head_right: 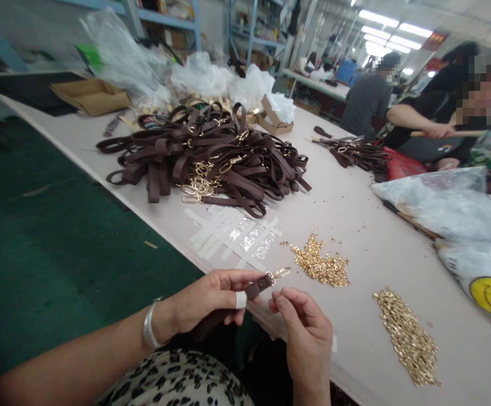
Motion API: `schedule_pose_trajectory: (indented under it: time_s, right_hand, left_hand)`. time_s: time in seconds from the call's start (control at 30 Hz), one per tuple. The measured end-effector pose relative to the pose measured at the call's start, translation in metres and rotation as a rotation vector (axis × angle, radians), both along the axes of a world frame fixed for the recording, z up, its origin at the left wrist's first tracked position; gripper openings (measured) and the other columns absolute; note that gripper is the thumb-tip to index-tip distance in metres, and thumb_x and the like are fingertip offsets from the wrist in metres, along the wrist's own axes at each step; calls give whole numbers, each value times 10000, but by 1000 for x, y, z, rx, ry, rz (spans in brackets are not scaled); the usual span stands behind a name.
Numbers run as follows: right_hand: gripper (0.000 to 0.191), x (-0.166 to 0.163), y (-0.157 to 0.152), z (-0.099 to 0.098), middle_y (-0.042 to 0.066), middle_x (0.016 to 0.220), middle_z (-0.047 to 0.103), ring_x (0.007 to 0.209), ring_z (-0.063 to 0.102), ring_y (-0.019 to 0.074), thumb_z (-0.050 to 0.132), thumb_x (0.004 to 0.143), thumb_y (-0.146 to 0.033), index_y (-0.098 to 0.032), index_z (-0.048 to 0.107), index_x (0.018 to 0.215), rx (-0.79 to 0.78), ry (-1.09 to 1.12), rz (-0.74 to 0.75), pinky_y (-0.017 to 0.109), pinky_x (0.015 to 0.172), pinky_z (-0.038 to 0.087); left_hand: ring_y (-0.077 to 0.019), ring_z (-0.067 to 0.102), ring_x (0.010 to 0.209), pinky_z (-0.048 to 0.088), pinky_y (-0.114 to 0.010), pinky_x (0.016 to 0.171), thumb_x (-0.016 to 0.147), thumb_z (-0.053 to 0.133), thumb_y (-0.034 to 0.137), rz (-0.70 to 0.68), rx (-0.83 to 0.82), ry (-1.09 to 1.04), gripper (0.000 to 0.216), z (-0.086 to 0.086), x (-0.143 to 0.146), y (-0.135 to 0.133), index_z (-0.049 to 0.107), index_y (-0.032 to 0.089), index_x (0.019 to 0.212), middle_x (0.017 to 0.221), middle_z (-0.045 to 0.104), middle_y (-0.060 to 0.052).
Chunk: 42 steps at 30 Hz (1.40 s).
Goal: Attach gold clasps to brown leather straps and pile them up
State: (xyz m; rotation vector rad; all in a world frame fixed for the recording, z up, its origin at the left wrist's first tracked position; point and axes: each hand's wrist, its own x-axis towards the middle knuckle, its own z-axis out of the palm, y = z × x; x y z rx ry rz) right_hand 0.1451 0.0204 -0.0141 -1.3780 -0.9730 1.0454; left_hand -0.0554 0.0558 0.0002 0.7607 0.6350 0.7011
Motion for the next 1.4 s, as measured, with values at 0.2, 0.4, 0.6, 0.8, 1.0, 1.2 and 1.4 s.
schedule_pose_trajectory:
  time_s: [0.2,0.4,0.6,0.8,1.0,1.2,1.4]
  right_hand:
    - [200,6,-22,-8,24,774,725,675,664,151,829,737,-313,-206,739,880,-5,164,-40,299,671,569]
    - [155,3,-34,-7,17,797,724,718,668,144,799,785,-273,-217,734,915,-6,162,20,280,700,566]
    - [161,0,-37,-7,21,790,734,724,671,152,791,794,-271,-222,740,939,3,128,25,289,702,568]
    - [215,-5,-32,-10,29,799,738,717,678,154,806,779,-324,-210,739,949,-82,141,22,289,712,569]
    - [216,-3,-31,-11,12,761,721,725,654,148,791,788,-380,-222,753,931,-117,37,83,280,733,543]
    - [204,-8,-33,-8,10,841,727,799,644,157,784,778,-398,-222,739,871,-100,20,57,285,777,525]
    - [213,-16,-29,-8,-38,721,624,705,557,113,770,784,-326,-200,599,760,-42,137,43,234,682,470]
  left_hand:
    - [-61,529,562,428,-202,554,881,603,220,98,221,223,425,-9,18,-11,634,195,1304,847,654,-12]
    - [-118,582,669,509,-281,663,922,479,194,62,369,371,472,-3,20,-17,586,195,1382,1025,658,-71]
    - [-189,583,907,485,-329,857,985,433,222,88,621,514,386,1,21,-19,639,208,1311,999,629,-61]
    - [-183,602,948,474,-314,897,973,501,198,131,666,479,251,3,26,-24,708,185,1114,980,656,-45]
    - [-166,637,991,487,-288,930,947,528,130,138,689,472,268,1,28,-24,716,178,1132,1038,701,-49]
    - [-153,680,1062,512,-250,957,916,497,73,125,711,519,386,-2,28,-29,691,234,1209,1114,753,-2]
    - [-191,707,1062,528,-284,990,920,480,152,59,778,636,398,-16,23,-25,693,250,1241,1170,754,-32]
